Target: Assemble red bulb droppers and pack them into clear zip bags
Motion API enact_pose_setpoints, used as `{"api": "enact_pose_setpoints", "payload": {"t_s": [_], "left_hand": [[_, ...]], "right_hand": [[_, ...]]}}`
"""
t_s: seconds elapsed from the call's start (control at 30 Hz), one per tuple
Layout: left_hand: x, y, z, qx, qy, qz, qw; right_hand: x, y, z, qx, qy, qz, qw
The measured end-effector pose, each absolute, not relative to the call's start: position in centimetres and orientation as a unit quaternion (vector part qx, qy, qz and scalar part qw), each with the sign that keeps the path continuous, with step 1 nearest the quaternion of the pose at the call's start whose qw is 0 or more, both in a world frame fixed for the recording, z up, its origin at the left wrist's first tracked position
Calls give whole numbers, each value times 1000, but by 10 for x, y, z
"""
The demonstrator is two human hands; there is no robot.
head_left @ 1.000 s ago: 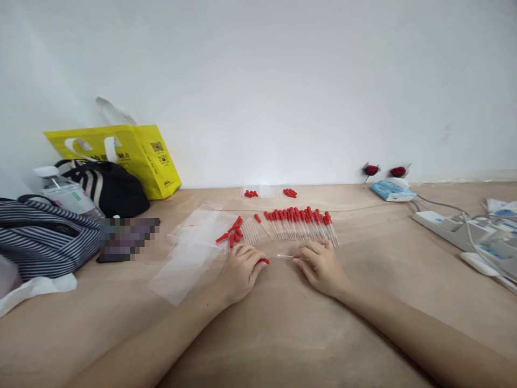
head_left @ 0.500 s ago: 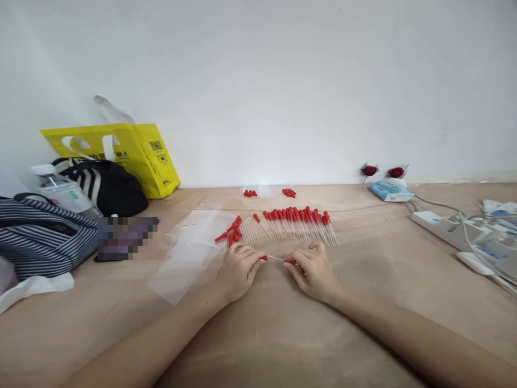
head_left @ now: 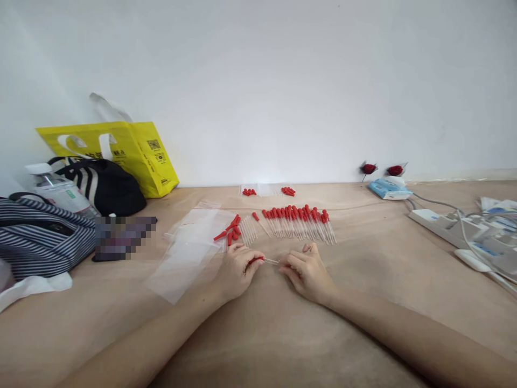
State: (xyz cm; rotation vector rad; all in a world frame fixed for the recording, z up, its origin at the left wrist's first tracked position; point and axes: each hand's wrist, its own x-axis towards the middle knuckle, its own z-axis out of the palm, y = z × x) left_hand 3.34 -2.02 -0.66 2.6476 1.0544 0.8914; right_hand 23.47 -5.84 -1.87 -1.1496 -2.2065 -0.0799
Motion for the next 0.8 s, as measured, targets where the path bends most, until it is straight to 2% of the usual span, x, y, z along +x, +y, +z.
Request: {"api": "enact_pose_setpoints", "payload": {"t_s": [0.23, 0.8], "left_hand": [[34, -26, -3, 900, 332, 275, 68], [38, -29, -4, 921, 282, 263, 56]], "right_hand": [[237, -55, -20, -414, -850, -70, 319], [233, -57, -20, -406, -851, -58, 327]]}}
